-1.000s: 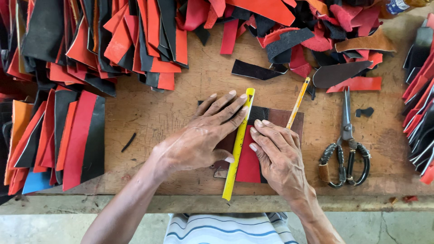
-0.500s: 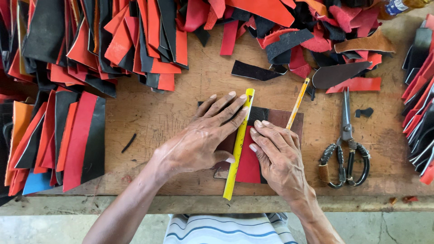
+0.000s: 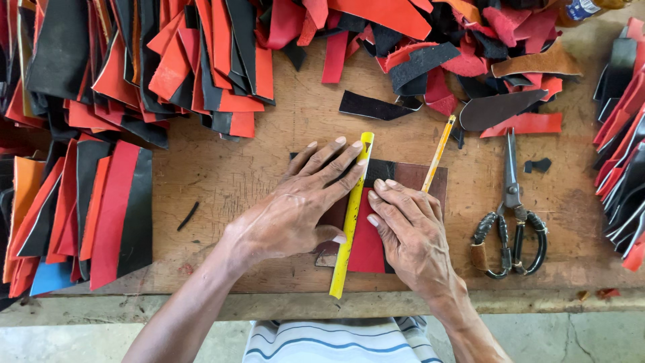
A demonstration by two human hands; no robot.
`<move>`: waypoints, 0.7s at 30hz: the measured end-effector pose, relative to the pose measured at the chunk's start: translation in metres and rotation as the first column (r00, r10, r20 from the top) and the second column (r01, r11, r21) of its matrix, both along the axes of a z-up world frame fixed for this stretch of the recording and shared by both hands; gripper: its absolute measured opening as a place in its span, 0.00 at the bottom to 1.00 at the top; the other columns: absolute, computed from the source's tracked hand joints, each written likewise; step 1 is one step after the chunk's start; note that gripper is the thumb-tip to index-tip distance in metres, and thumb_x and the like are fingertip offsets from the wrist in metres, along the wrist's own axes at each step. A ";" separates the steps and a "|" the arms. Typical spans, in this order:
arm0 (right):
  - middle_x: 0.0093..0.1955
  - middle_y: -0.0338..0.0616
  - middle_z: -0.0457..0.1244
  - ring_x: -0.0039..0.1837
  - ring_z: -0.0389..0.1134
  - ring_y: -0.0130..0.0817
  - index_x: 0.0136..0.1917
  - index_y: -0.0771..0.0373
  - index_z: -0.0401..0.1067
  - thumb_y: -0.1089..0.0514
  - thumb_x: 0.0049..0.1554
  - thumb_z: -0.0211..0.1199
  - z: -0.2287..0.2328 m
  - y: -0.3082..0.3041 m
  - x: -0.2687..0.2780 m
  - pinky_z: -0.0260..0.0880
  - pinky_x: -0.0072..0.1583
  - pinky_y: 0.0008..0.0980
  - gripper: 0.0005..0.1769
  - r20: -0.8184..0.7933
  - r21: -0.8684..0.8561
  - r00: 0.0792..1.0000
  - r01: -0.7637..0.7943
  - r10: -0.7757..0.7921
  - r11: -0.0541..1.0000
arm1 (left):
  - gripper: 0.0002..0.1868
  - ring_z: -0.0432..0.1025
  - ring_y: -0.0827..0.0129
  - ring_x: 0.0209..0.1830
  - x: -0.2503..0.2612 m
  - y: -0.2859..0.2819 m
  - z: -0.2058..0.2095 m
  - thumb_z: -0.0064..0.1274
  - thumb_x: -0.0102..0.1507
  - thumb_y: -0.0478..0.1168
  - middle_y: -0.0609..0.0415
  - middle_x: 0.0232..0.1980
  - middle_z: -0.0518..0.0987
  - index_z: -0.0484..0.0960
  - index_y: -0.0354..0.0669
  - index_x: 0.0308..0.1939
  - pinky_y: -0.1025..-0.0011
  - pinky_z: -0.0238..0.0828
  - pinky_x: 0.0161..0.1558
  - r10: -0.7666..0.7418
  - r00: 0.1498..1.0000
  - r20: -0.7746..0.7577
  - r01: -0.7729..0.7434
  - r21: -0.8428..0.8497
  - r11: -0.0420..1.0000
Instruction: The person measures and marks red and black leather pieces using a ruler and pencil, then cuts them with shears. The person handles multiple leather scraps, aligns them on a wooden board, and trims them to size.
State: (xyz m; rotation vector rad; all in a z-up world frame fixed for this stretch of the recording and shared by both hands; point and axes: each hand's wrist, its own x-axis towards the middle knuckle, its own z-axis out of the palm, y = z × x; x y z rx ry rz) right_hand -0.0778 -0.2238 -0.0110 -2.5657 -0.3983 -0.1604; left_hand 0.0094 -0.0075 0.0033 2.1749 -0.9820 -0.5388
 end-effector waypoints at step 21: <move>0.45 0.48 0.70 0.40 0.72 0.34 0.63 0.70 0.66 0.58 0.54 0.70 0.030 -0.026 0.038 0.72 0.44 0.35 0.27 -0.412 -0.096 0.671 0.641 -0.616 0.762 | 0.59 0.35 0.54 0.82 0.000 0.000 0.000 0.70 0.46 0.49 0.45 0.82 0.45 0.55 0.36 0.74 0.48 0.27 0.76 -0.037 0.999 0.031 0.035 0.070 0.997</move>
